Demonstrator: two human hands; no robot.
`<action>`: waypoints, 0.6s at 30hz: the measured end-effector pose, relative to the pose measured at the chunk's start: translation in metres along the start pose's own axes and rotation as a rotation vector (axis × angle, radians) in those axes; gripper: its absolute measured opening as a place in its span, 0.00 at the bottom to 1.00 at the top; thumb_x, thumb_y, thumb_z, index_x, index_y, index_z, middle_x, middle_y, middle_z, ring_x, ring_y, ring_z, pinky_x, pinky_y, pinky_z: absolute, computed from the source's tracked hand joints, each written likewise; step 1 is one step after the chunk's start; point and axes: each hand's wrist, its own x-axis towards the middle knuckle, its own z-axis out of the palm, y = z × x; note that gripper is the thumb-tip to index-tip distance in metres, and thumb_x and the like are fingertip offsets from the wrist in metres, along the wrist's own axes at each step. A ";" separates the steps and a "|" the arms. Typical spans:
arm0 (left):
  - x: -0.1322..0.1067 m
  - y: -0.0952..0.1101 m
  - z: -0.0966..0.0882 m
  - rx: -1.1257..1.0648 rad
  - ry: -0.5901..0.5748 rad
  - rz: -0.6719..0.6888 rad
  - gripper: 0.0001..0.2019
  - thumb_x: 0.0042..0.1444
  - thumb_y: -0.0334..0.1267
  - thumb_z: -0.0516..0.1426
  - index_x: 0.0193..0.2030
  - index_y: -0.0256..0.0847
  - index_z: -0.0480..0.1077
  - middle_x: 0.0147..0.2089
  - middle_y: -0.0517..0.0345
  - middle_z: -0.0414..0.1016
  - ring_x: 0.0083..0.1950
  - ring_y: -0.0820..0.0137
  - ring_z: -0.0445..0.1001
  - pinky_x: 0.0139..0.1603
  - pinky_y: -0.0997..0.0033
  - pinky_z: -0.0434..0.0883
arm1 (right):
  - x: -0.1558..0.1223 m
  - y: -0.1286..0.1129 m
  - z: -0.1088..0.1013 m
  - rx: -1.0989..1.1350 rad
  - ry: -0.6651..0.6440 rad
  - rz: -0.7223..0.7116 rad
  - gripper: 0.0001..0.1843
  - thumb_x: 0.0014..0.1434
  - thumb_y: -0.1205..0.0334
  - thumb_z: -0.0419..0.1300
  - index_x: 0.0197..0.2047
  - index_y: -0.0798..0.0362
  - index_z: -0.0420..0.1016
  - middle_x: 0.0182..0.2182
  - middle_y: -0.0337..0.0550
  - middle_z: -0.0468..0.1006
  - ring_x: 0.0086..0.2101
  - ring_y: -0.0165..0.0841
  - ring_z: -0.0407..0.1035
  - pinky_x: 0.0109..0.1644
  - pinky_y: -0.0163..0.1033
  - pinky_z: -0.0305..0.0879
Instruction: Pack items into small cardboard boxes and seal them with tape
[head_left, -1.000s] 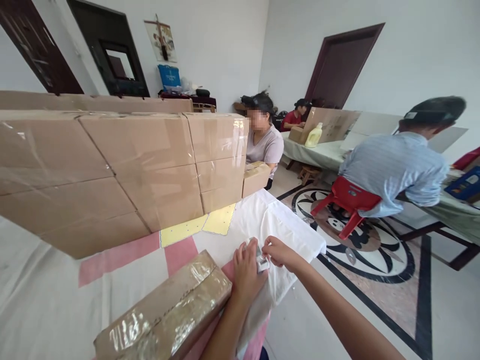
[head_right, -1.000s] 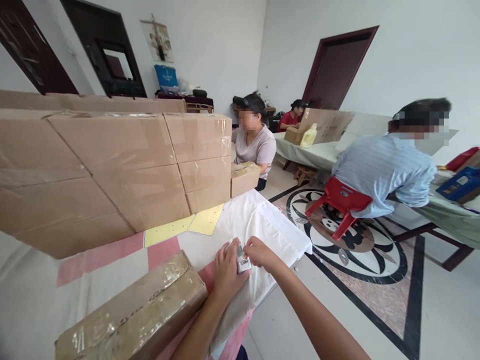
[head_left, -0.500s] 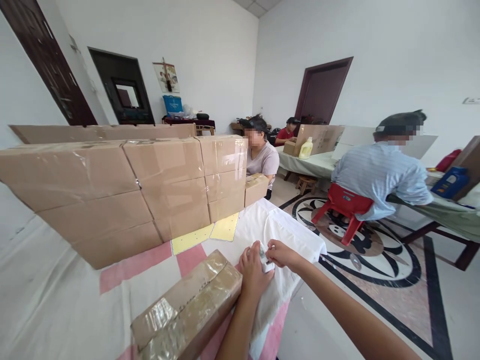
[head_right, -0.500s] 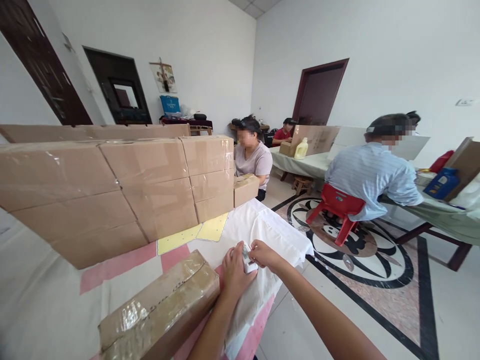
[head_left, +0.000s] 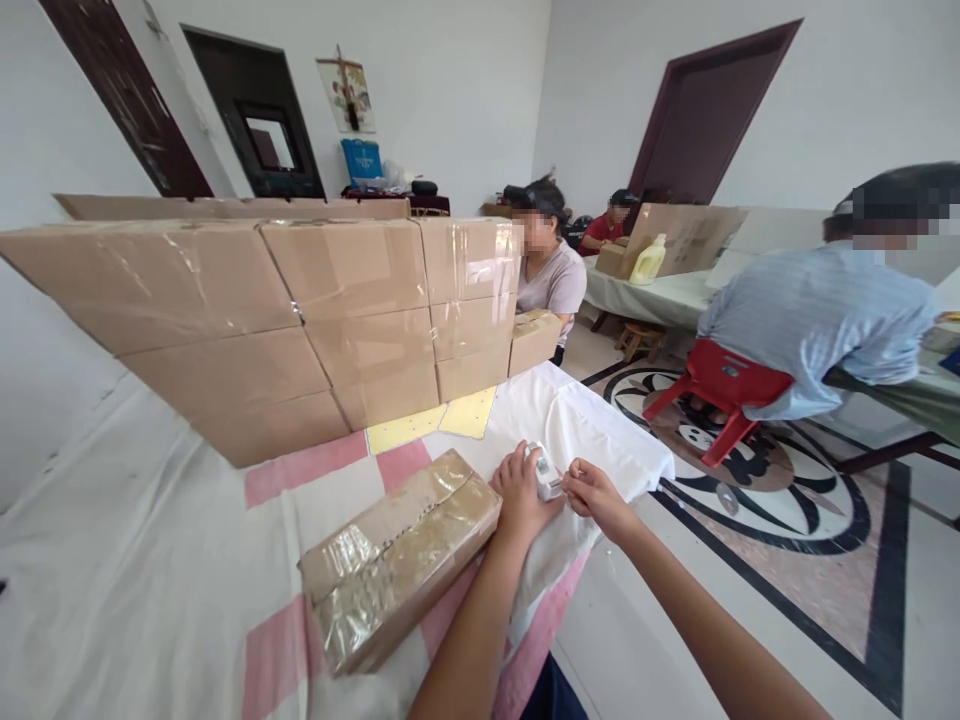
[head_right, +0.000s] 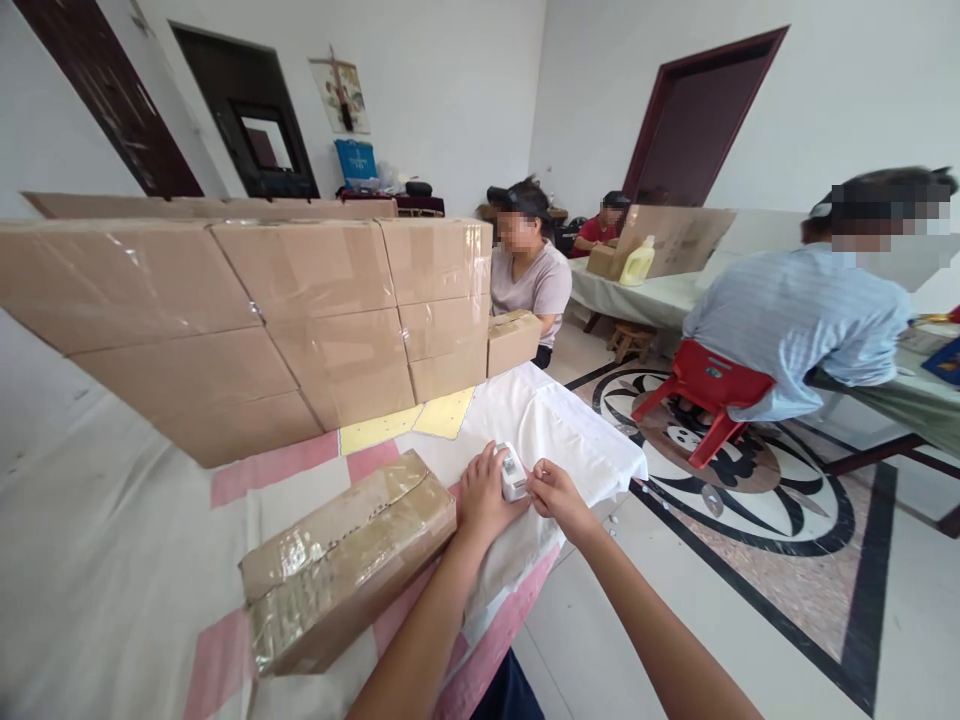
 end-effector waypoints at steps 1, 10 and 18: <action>0.000 0.000 -0.001 0.007 -0.001 0.001 0.39 0.48 0.50 0.68 0.66 0.48 0.63 0.73 0.52 0.59 0.67 0.52 0.63 0.66 0.51 0.62 | -0.002 0.003 0.002 0.013 0.014 -0.013 0.24 0.54 0.54 0.68 0.31 0.47 0.52 0.18 0.23 0.59 0.14 0.18 0.41 0.19 0.31 0.32; 0.001 -0.001 -0.003 0.066 -0.023 0.024 0.33 0.54 0.52 0.62 0.66 0.49 0.63 0.74 0.53 0.59 0.64 0.54 0.66 0.64 0.53 0.64 | -0.018 0.017 0.010 0.080 0.113 0.012 0.22 0.56 0.56 0.68 0.31 0.48 0.54 0.17 0.24 0.58 0.15 0.18 0.44 0.21 0.32 0.34; 0.001 0.001 -0.008 0.089 -0.061 0.006 0.38 0.48 0.47 0.68 0.66 0.48 0.62 0.75 0.54 0.56 0.66 0.52 0.63 0.64 0.53 0.64 | -0.027 0.008 0.005 0.131 0.169 0.175 0.17 0.49 0.64 0.64 0.34 0.47 0.56 0.14 0.24 0.61 0.14 0.21 0.43 0.19 0.30 0.35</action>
